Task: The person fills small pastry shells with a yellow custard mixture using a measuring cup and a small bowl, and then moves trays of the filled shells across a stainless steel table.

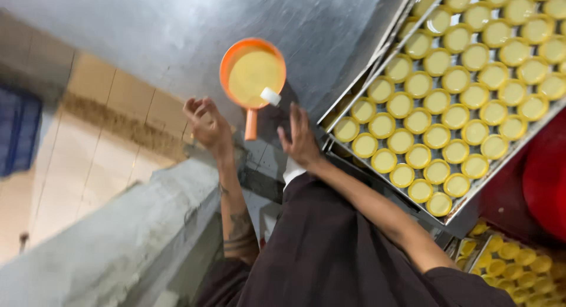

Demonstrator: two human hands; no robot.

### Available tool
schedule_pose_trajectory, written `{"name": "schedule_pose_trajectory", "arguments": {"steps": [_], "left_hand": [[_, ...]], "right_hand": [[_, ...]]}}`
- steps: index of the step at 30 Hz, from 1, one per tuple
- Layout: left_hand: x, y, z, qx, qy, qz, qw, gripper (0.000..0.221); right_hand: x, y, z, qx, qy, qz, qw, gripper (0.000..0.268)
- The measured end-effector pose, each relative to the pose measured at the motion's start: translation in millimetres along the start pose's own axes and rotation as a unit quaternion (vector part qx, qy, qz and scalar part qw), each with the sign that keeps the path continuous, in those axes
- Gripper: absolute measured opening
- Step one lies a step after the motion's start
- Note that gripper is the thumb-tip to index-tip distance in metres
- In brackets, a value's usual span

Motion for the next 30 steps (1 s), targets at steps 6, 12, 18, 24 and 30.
{"name": "schedule_pose_trajectory", "arguments": {"steps": [6,12,18,24,30], "left_hand": [[57.4,109.7,49.6,0.19,-0.167,0.211,0.944,0.054],[159.7,196.2,199.4,0.18,-0.605,0.293,0.718,0.11],[186.9,208.0,285.1,0.168,-0.738,0.237,0.609,0.062],[195.6,175.7,378.0,0.025,-0.88,0.251,0.402,0.101],[88.2,152.2,444.6,-0.012,-0.953,0.118,0.28,0.083]], "right_hand": [[-98.7,-27.2,18.5,0.038,0.083,-0.163,0.982,0.063],[-211.7,-9.6,16.0,0.084,0.281,-0.349,0.89,0.089],[-295.9,-50.5,69.2,0.016,0.473,-0.305,0.826,0.079],[-307.6,-66.3,147.2,0.075,0.54,-0.049,0.837,0.078],[-234.1,-54.7,252.1,0.128,0.575,0.253,0.767,0.081]]}}
Point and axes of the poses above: each hand's wrist, its own z-axis away from the middle knuckle, its own x-axis out of the palm, y = z × x, the point moved 10 cm from there along -z, towards the middle knuckle, and after that the axes turned 2 degrees about -y, right-handed, at the moved point
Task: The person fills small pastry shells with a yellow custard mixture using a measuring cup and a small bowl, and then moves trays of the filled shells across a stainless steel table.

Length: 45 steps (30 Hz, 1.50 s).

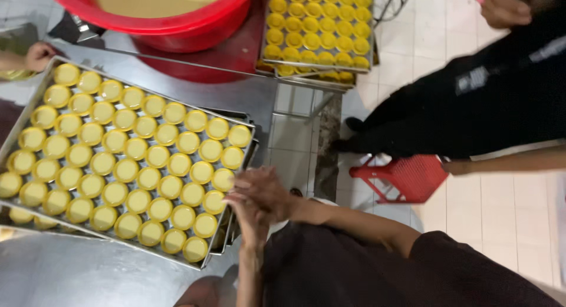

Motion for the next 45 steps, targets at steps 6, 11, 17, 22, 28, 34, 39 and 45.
{"name": "schedule_pose_trajectory", "arguments": {"steps": [6,11,17,22,28,34,39,45], "left_hand": [[90.3,-2.6,-12.4,-0.01,-0.114,-0.097,0.989,0.104],[123.3,-62.6,-16.7,0.13,-0.22,-0.364,0.896,0.087],[61.9,-154.4,-44.4,0.009,-0.151,-0.613,0.776,0.067],[18.5,-72.6,-25.0,0.13,0.033,-0.508,0.851,0.06],[-55.7,74.6,76.4,0.304,0.314,-0.492,0.753,0.048],[-116.1,154.4,257.0,0.353,0.592,-0.637,0.346,0.041],[-225.0,35.1,416.2,0.138,0.893,-0.234,0.358,0.04],[-223.3,-99.2,410.7,0.013,0.929,-0.059,0.366,0.067]], "right_hand": [[-68.7,122.5,142.5,0.191,0.005,-0.225,0.955,0.133],[-87.9,78.2,176.3,0.597,0.128,-0.365,0.703,0.089],[-123.7,64.7,185.2,0.638,0.307,-0.451,0.544,0.101],[-144.5,111.3,220.7,0.655,0.205,-0.347,0.64,0.08],[-144.7,129.8,177.1,0.59,0.192,-0.13,0.773,0.035],[-24.9,43.3,77.6,0.356,-0.092,-0.031,0.93,0.012],[153.7,-96.3,87.9,0.269,-0.472,-0.317,0.777,0.024],[252.4,-133.0,162.4,0.004,-0.476,-0.285,0.832,0.064]]}}
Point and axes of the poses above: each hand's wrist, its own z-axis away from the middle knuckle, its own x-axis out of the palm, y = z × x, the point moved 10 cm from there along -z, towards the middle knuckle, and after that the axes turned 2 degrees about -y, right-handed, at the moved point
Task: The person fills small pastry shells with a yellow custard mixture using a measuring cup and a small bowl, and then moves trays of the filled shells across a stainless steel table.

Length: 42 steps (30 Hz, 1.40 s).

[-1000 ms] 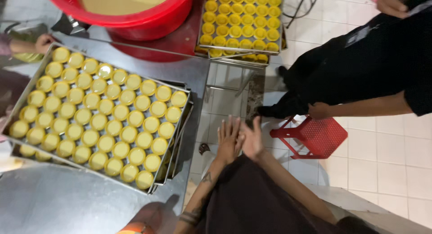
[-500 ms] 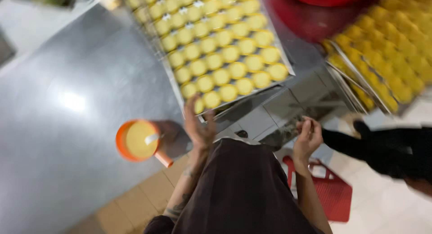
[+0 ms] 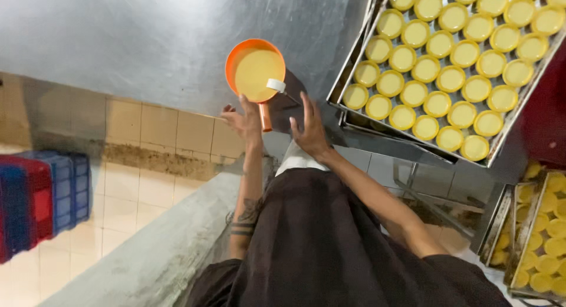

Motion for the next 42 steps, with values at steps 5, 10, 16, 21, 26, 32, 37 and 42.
{"name": "schedule_pose_trajectory", "arguments": {"steps": [5,10,16,21,26,32,37,42], "left_hand": [[6.5,55.6,43.1,-0.137,-0.253,0.049,0.957,0.094],[82.1,-33.9,19.6,-0.284,-0.39,0.197,0.853,0.103],[114.3,-43.9,26.3,-0.361,-0.454,0.262,0.771,0.072],[123.3,-51.7,21.6,-0.327,-0.457,0.214,0.799,0.067],[92.3,-49.6,24.9,-0.297,-0.49,0.129,0.809,0.068],[74.6,-43.9,29.6,-0.308,-0.514,0.116,0.792,0.066],[38.9,-3.5,61.1,-0.302,-0.504,0.098,0.803,0.067],[1.5,54.9,117.7,-0.267,-0.482,0.026,0.834,0.067]], "right_hand": [[65.6,88.4,-10.4,0.011,-0.074,0.16,0.984,0.064],[67.8,104.0,2.8,-0.083,-0.038,0.092,0.992,0.052],[56.6,94.3,2.4,0.029,-0.034,0.146,0.988,0.025],[62.2,87.8,6.0,0.039,-0.057,0.215,0.974,0.028],[39.6,58.3,11.2,0.112,-0.048,0.117,0.986,0.027],[10.0,10.3,-2.3,0.121,-0.075,0.054,0.988,0.029],[-39.4,-29.3,0.0,0.113,-0.094,0.055,0.988,0.029],[-114.9,-61.8,17.7,0.053,-0.044,0.054,0.996,0.021]]}}
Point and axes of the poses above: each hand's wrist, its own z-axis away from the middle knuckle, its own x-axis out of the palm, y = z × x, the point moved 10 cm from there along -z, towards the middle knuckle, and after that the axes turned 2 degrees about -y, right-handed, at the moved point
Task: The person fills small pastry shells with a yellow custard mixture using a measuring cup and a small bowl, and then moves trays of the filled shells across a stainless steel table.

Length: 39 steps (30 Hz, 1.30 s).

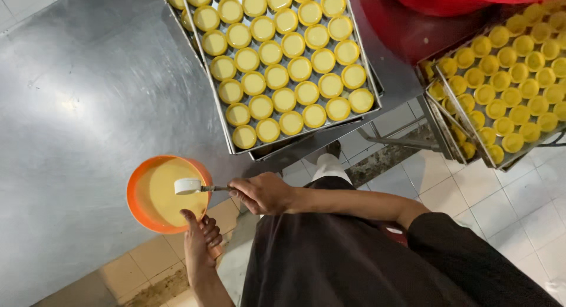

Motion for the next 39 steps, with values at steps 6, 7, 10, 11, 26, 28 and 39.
{"name": "schedule_pose_trajectory", "arguments": {"steps": [6,7,10,11,26,28,39], "left_hand": [[95.9,-23.1,47.5,-0.022,-0.027,0.022,0.999,0.062],[114.4,-32.1,53.2,-0.023,-0.021,0.032,0.999,0.062],[180.3,-51.4,73.2,-0.009,-0.051,0.006,0.999,0.065],[206.3,-58.8,76.7,-0.014,-0.066,0.003,0.998,0.066],[531.2,-131.2,68.6,-0.018,-0.22,-0.079,0.972,0.063],[556.4,-137.8,62.9,-0.009,-0.227,-0.081,0.97,0.064],[628.1,-156.7,-4.5,0.031,-0.179,-0.081,0.98,0.062]], "right_hand": [[-126.3,3.4,55.2,0.009,0.013,0.016,1.0,0.025],[-146.7,6.4,69.4,0.004,0.002,0.014,1.0,0.025],[-217.5,18.9,106.6,0.016,-0.006,0.002,1.0,0.016],[-244.8,22.1,118.0,0.011,-0.001,-0.009,1.0,0.014],[-466.8,195.0,314.0,0.186,0.236,0.064,0.952,0.023],[-472.6,209.6,325.9,0.185,0.252,0.07,0.947,0.024],[-446.9,304.8,331.0,0.103,0.354,0.118,0.922,0.022]]}}
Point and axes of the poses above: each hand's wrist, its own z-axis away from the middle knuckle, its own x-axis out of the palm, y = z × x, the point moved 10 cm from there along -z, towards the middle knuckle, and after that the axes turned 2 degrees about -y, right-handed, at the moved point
